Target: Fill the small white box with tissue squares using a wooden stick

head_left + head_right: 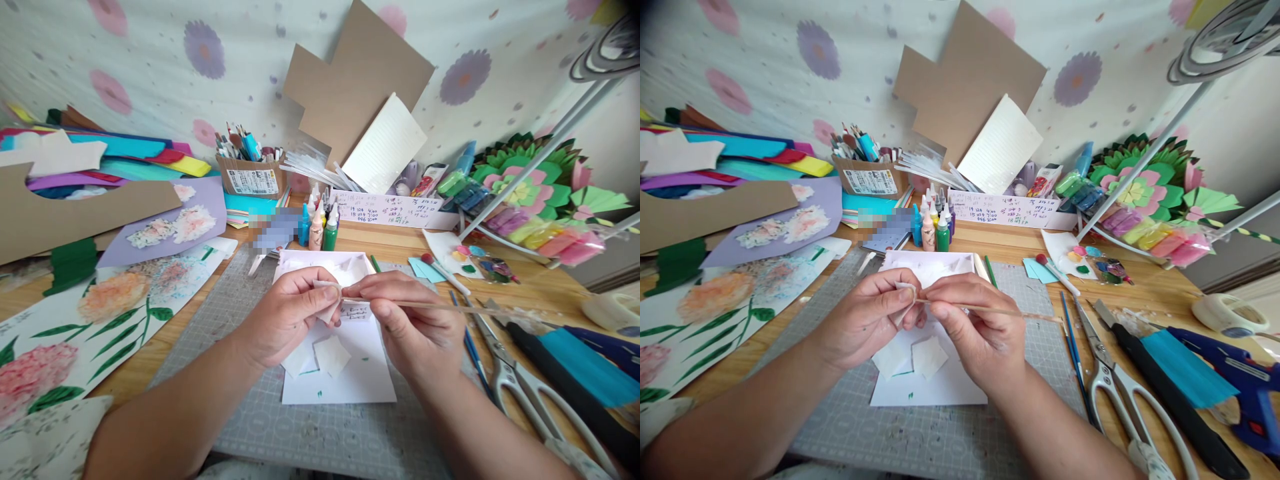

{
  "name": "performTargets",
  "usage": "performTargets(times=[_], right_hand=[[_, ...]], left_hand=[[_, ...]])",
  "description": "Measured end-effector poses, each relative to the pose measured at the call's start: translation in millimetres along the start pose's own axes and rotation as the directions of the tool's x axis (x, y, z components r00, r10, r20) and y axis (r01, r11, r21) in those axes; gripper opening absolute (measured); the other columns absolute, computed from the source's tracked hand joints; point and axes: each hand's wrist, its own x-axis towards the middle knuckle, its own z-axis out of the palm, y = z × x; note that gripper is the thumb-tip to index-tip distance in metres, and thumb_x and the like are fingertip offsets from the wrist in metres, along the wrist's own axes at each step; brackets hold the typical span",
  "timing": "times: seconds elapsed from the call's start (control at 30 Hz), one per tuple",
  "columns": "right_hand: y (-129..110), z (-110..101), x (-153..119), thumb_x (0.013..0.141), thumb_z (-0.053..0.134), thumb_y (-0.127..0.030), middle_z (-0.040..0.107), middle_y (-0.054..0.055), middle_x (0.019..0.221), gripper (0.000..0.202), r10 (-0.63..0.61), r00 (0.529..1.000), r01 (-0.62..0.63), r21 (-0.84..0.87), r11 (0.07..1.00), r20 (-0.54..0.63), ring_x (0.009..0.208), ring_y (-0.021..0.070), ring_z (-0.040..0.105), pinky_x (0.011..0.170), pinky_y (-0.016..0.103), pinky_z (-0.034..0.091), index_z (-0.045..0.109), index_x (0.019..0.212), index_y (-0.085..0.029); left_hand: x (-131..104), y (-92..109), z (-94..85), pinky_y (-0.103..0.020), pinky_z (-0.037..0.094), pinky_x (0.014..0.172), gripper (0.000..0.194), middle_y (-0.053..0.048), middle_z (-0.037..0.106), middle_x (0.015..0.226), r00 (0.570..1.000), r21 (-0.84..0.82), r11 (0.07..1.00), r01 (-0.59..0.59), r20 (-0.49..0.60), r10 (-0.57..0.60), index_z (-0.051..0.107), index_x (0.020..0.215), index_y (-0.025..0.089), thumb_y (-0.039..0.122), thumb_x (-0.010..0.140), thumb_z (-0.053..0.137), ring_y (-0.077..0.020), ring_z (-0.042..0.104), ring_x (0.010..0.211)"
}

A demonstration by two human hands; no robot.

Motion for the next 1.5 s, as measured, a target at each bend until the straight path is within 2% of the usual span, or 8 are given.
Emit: performTargets(times=[0.6, 0.87, 0.93, 1.03, 1.07, 1.23, 1.37, 1.5], right_hand=[[0, 0, 0, 0.084, 0.067, -0.009, 0.079, 0.001, 0.09, 0.024, -0.019, 1.0, 0.019, 0.006, 1.0, -0.024, 0.088, 0.0198, 0.072, 0.082, 0.039, 0.057, 0.075, 0.099, -0.026], [1, 0, 0, 0.084, 0.067, -0.006, 0.078, 0.0, 0.09, 0.026, -0.022, 0.999, 0.021, -0.009, 1.0, -0.039, 0.088, 0.0185, 0.072, 0.083, 0.038, 0.056, 0.075, 0.099, -0.025], [2, 1, 0, 0.084, 0.066, -0.006, 0.078, 0.0, 0.089, 0.026, -0.02, 0.998, 0.019, -0.025, 1.0, -0.057, 0.087, 0.0185, 0.072, 0.083, 0.038, 0.056, 0.075, 0.098, -0.025], [3, 3, -1, 0.084, 0.065, -0.006, 0.078, 0.0, 0.088, 0.025, -0.015, 0.995, 0.012, -0.029, 1.0, -0.103, 0.086, 0.0185, 0.071, 0.081, 0.038, 0.056, 0.075, 0.096, -0.026], [3, 4, -2, 0.085, 0.065, -0.006, 0.078, 0.0, 0.088, 0.025, -0.011, 0.994, 0.008, -0.024, 1.0, -0.109, 0.086, 0.0186, 0.071, 0.079, 0.038, 0.057, 0.075, 0.096, -0.026], [3, 5, -3, 0.085, 0.065, -0.007, 0.077, 0.0, 0.089, 0.027, 0.027, 0.999, -0.029, -0.049, 0.998, -0.045, 0.087, 0.0177, 0.07, 0.078, 0.037, 0.057, 0.075, 0.099, -0.028], [7, 4, -4, 0.086, 0.065, -0.009, 0.077, -0.001, 0.09, 0.027, 0.09, 0.996, -0.091, -0.024, 0.996, -0.017, 0.086, 0.0178, 0.07, 0.075, 0.037, 0.059, 0.074, 0.099, -0.031], [16, 2, -4, 0.087, 0.066, -0.015, 0.076, -0.001, 0.088, 0.019, 0.155, 0.984, -0.158, -0.028, 0.987, -0.085, 0.084, 0.0179, 0.071, 0.073, 0.036, 0.06, 0.075, 0.093, -0.03]], left_hand=[[1, 1, -0.5, -0.026, 0.033, 0.064, 0.024, 0.001, 0.059, 0.061, 1.0, 0.116, 0.993, -0.028, 0.009, 0.027, 0.061, 0.071, 0.014, 0.033, 0.082, 0.071, -0.0111, 0.047, 0.061], [0, -2, -3.6, -0.024, 0.035, 0.06, 0.024, 0.003, 0.058, 0.066, 0.996, 0.362, 0.93, -0.055, -0.043, 0.076, 0.061, 0.076, 0.016, 0.038, 0.082, 0.07, -0.0106, 0.049, 0.062], [-2, -1, -3.1, -0.024, 0.036, 0.06, 0.02, 0.003, 0.058, 0.071, 0.965, 0.518, 0.846, -0.129, -0.129, 0.227, 0.061, 0.081, 0.018, 0.036, 0.083, 0.069, -0.0113, 0.05, 0.065], [-5, 3, -1.1, -0.024, 0.036, 0.061, 0.018, 0.004, 0.052, 0.068, 0.836, 0.727, 0.642, -0.243, -0.179, 0.519, 0.057, 0.073, 0.018, 0.03, 0.086, 0.063, -0.0112, 0.047, 0.065], [-7, 4, -0.3, -0.025, 0.036, 0.061, 0.022, 0.004, 0.05, 0.065, 0.823, 0.756, 0.603, -0.255, -0.158, 0.546, 0.055, 0.07, 0.018, 0.029, 0.088, 0.06, -0.0113, 0.046, 0.063], [-6, 3, 1.2, -0.026, 0.041, 0.064, 0.024, 0.001, 0.059, 0.068, 0.931, 0.68, 0.701, -0.215, -0.075, 0.358, 0.061, 0.074, 0.017, 0.038, 0.087, 0.059, -0.014, 0.054, 0.067], [-2, 0, -0.3, -0.025, 0.039, 0.061, 0.018, 0.002, 0.058, 0.067, 0.947, 0.63, 0.769, -0.109, -0.17, 0.273, 0.061, 0.072, 0.017, 0.032, 0.082, 0.063, -0.0125, 0.051, 0.065], [2, 5, -3.6, -0.025, 0.038, 0.06, 0.016, 0.003, 0.057, 0.064, 0.941, 0.663, 0.747, -0.039, -0.228, 0.251, 0.058, 0.067, 0.018, 0.028, 0.079, 0.06, -0.0123, 0.05, 0.063]])
